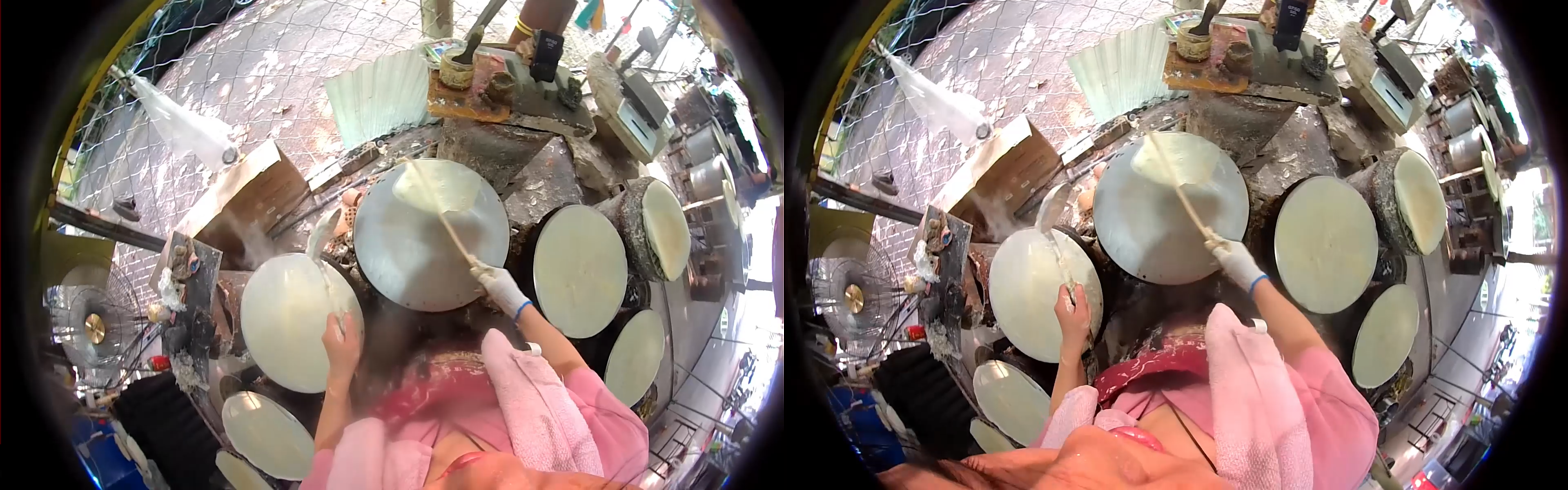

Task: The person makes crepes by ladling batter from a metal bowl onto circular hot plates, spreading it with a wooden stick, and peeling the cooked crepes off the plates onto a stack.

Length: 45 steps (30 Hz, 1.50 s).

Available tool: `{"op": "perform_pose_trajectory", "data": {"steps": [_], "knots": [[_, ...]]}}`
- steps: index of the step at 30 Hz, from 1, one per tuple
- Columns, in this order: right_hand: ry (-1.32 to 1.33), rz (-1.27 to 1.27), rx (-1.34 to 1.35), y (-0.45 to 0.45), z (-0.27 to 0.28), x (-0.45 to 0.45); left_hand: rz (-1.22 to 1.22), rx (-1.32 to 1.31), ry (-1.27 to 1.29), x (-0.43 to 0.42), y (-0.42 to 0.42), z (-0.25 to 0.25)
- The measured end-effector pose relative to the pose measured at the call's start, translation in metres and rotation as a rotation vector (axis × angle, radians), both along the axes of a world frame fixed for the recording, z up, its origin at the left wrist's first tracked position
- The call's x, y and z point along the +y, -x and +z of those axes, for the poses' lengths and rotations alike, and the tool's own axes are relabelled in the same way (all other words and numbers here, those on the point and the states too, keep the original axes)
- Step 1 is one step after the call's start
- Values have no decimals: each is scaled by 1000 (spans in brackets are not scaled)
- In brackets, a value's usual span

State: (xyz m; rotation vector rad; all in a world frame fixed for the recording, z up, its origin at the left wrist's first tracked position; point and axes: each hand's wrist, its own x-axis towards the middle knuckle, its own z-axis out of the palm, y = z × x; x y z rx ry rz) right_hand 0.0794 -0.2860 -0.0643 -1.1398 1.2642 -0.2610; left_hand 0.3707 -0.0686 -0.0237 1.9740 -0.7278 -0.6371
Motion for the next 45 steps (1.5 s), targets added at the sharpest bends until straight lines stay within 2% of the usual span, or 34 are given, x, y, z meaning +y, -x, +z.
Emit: {"op": "perform_pose_trajectory", "data": {"steps": [1, 2, 4, 6, 8, 9, 12, 13, 15, 16, 18, 19, 21, 22, 23, 24, 26, 28, 30, 32, 34, 35, 38, 41, 42, 45], "knots": [[70, -17, -171, -7, -20, 3, 10, 19, -9, 1, 4, 0], [171, 78, -63, 3, -33, -2, 19, 37, -16, 2, 8, 1], [373, 270, 154, 27, -22, -24, 48, 16, -59, 13, 17, -4], [612, 199, 161, 54, -16, -62, 82, -27, -105, 18, 29, 1], [107, 126, 226, 66, -25, -94, 103, -95, -160, 20, 42, 14], [242, 274, 79, 58, -18, -89, 129, -46, -173, 22, 47, 12], [-58, 412, 70, 25, 14, -71, 209, 72, -197, 31, 66, -5], [-104, 439, -43, 31, -1, -74, 223, 81, -201, 31, 70, -7], [269, 469, -57, 51, -23, -102, 253, 148, -241, 30, 78, -1], [454, 482, -64, 60, -29, -119, 240, 91, -237, 30, 80, 0], [286, 406, -11, 65, -41, -164, 214, -18, -231, 32, 86, 1], [302, 489, -34, 58, -37, -162, 213, -58, -214, 34, 90, 1], [144, 599, -43, 42, -24, -152, 211, -140, -173, 37, 95, -6], [-40, 625, -25, 38, -5, -137, 226, -131, -177, 44, 99, -10], [80, 671, -28, 43, -24, -131, 242, -123, -180, 52, 104, -14], [-140, 641, 37, 39, 3, -128, 260, -117, -177, 54, 105, -17], [-21, 668, -8, 44, 9, -140, 288, -94, -202, 58, 105, -19], [356, 678, -166, 46, -18, -176, 304, -72, -263, 58, 107, -13], [227, 651, 34, 32, -8, -194, 305, -58, -345, 42, 100, 3], [181, 823, -18, 28, -13, -182, 279, -140, -310, 39, 85, -21], [-112, 896, 94, 33, 11, -166, 250, -230, -309, 17, 70, -23], [-190, 849, 91, 45, -10, -164, 227, -241, -336, 4, 61, -24], [-84, 734, 6, 61, 26, -177, 132, -387, -365, -29, 31, -49], [153, 644, -93, 44, -3, -197, -16, -521, -488, -61, 19, -47], [164, 643, -74, 33, -7, -197, -58, -530, -543, -61, 20, -46], [-64, 837, 8, 20, -8, -180, -185, -553, -651, -47, 24, -38]]}}
